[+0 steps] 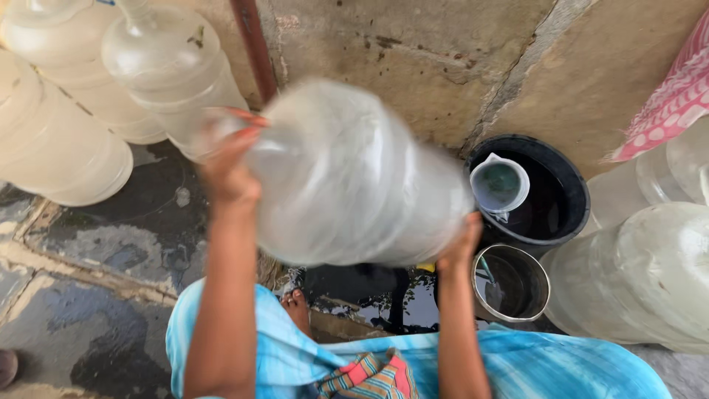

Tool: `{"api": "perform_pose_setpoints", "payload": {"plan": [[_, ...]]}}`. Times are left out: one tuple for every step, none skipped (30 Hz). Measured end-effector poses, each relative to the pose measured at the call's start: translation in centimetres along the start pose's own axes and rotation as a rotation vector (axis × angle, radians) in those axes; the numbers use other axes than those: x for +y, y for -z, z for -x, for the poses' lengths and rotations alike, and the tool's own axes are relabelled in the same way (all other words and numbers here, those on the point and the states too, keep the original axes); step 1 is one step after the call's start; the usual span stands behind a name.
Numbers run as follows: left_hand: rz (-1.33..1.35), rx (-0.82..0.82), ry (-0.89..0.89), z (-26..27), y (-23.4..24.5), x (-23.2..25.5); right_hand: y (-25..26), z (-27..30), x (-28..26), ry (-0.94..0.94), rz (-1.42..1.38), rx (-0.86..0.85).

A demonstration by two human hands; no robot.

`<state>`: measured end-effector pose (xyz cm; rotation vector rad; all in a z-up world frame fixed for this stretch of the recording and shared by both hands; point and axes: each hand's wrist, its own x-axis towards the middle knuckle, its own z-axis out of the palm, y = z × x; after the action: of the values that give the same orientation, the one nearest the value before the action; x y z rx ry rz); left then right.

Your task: The person scrubs the exterior of a plastic water jug with a sponge and then pours water from a small container into the jug to rinse it, repeatedly shaking and swirling the water inside.

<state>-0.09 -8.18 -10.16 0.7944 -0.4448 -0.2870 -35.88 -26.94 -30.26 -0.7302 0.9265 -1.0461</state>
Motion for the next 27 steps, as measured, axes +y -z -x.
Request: {"api": "perform_pose_setpoints", "payload": {"plan": [[0.029,-0.075,-0.055,0.0,0.1,1.5,0.5,-0.5,-2.5,0.105,-0.014,-0.002],[0.062,-0.152,-0.121,-0.1,0.3,3.2,1.1,-1.2,-5.2,0.211,-0.039,-0.012],[0.085,-0.225,-0.179,-0.2,0.5,4.8,1.9,-1.6,-7.6,0.304,-0.068,-0.023],[0.101,-0.274,-0.226,-0.1,0.7,6.2,2.8,-1.7,-9.5,0.36,-0.091,-0.038],[0.118,-0.317,-0.261,-0.4,0.8,7.2,2.9,-1.8,-10.1,0.399,-0.107,-0.043],[0.127,-0.328,-0.282,-0.7,0.6,7.6,2.6,-2.4,-10.5,0.421,-0.104,-0.043],[0.128,-0.322,-0.287,-0.8,0.5,7.6,2.6,-2.4,-10.1,0.41,-0.077,-0.031],[0.132,-0.312,-0.286,-0.8,-0.1,6.9,2.2,-2.7,-9.0,0.392,-0.041,-0.015],[0.126,-0.292,-0.274,-0.7,-0.7,5.8,1.7,-3.2,-7.5,0.366,-0.006,0.003],[0.108,-0.255,-0.241,-0.2,-1.1,4.5,1.1,-3.1,-5.0,0.3,0.048,0.019],[0.09,-0.206,-0.199,0.6,-1.5,3.1,1.2,-2.8,-2.9,0.227,0.099,0.02],[0.076,-0.164,-0.162,1.3,-1.9,1.9,1.4,-2.5,-0.8,0.136,0.135,0.0],[0.042,-0.086,-0.12,2.3,-2.1,0.9,2.4,-1.9,0.5,0.019,0.153,-0.047],[-0.002,-0.003,-0.087,2.1,-2.7,0.2,2.8,-2.0,1.3,-0.171,0.099,-0.13],[-0.046,0.08,-0.054,1.4,-3.2,-0.2,2.5,-2.9,1.3,-0.236,0.165,-0.15],[0.007,0.107,-0.054,1.4,-3.0,-0.1,2.9,-3.2,0.9,-0.316,0.238,-0.162],[0.059,0.134,-0.053,1.1,-2.3,0.4,3.2,-3.3,0.0,-0.396,0.31,-0.174],[0.112,0.163,-0.047,0.6,-1.7,1.1,3.0,-3.9,-1.8,-0.323,0.395,-0.154],[0.084,0.136,-0.079,0.1,-0.9,1.8,1.7,-5.3,-4.0,-0.25,0.481,-0.134],[0.064,0.112,-0.11,-0.6,-0.2,2.6,0.3,-6.8,-7.1,-0.196,0.634,-0.031],[0.016,0.151,-0.067,-1.5,1.0,3.7,-1.0,-7.9,-10.6,-0.057,0.697,0.096],[-0.037,0.187,-0.018,-2.3,2.2,4.6,-2.3,-8.9,-14.7,0.3,1.186,-0.015],[-0.004,0.166,0.079,-2.6,3.4,5.1,-3.1,-9.1,-18.7,0.546,0.865,-0.042],[0.033,0.143,0.169,-3.1,4.3,5.4,-3.1,-8.0,-21.7,0.656,0.7,-0.069],[0.07,0.118,0.258,-3.9,5.0,5.5,-4.0,-7.5,-24.9,0.859,0.488,-0.326],[0.14,-0.01,0.279,-4.3,5.5,4.8,-4.0,-6.3,-27.5,0.979,0.428,-0.46],[0.21,-0.138,0.294,-4.3,5.5,3.5,-3.6,-4.9,-29.7,1.011,0.36,-0.524]]}}
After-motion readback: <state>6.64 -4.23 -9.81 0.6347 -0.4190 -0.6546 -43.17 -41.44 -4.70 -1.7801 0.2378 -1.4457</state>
